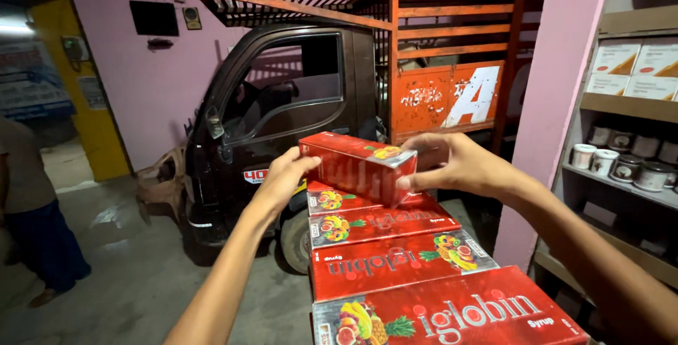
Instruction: The person takes medicine syrup boxes from shelves by hand, arranging the boxes on the shelves and stacking them together.
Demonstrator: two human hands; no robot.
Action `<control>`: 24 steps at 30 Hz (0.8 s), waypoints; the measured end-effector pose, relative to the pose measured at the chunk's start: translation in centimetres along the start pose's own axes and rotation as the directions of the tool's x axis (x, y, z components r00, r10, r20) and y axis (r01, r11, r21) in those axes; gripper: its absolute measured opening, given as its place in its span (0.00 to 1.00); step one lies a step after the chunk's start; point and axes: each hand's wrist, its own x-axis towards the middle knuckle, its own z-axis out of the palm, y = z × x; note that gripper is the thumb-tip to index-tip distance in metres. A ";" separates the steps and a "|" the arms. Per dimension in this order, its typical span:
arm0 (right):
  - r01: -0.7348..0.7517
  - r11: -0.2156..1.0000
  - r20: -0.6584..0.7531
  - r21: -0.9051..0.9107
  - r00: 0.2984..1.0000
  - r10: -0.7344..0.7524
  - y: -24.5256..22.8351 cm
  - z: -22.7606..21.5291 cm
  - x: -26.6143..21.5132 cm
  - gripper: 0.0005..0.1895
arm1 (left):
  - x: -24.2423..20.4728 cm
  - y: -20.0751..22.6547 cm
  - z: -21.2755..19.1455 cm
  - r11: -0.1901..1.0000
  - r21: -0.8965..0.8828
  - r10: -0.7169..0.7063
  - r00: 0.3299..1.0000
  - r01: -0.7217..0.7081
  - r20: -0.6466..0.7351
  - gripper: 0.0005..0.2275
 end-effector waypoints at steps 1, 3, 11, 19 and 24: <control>0.055 0.998 0.032 -0.020 0.998 -0.054 -1.2 0.3 -0.5 0.33 | 0.6 -0.7 -0.2 1.000 -0.004 0.020 1.000 -0.020 -0.016 0.13; 0.106 0.994 0.065 -0.039 0.993 -0.103 -3.5 1.1 -1.5 0.32 | 1.8 -2.0 -0.5 0.998 0.002 0.068 0.997 -0.068 -0.035 0.11; 0.002 0.992 -0.026 -0.122 1.000 -0.005 -7.4 4.3 -2.1 0.30 | 1.6 -1.1 0.3 0.998 -0.055 -0.016 0.995 0.011 -0.099 0.18; -0.012 0.999 -0.010 0.032 1.000 0.012 -8.0 6.1 -2.4 0.26 | 0.8 1.5 1.9 0.982 -0.120 -0.162 0.972 0.143 -0.170 0.29; -0.014 0.992 0.020 0.123 1.000 0.012 -7.8 6.3 -2.2 0.26 | 0.9 1.0 1.4 0.980 -0.166 -0.134 0.983 0.113 -0.124 0.28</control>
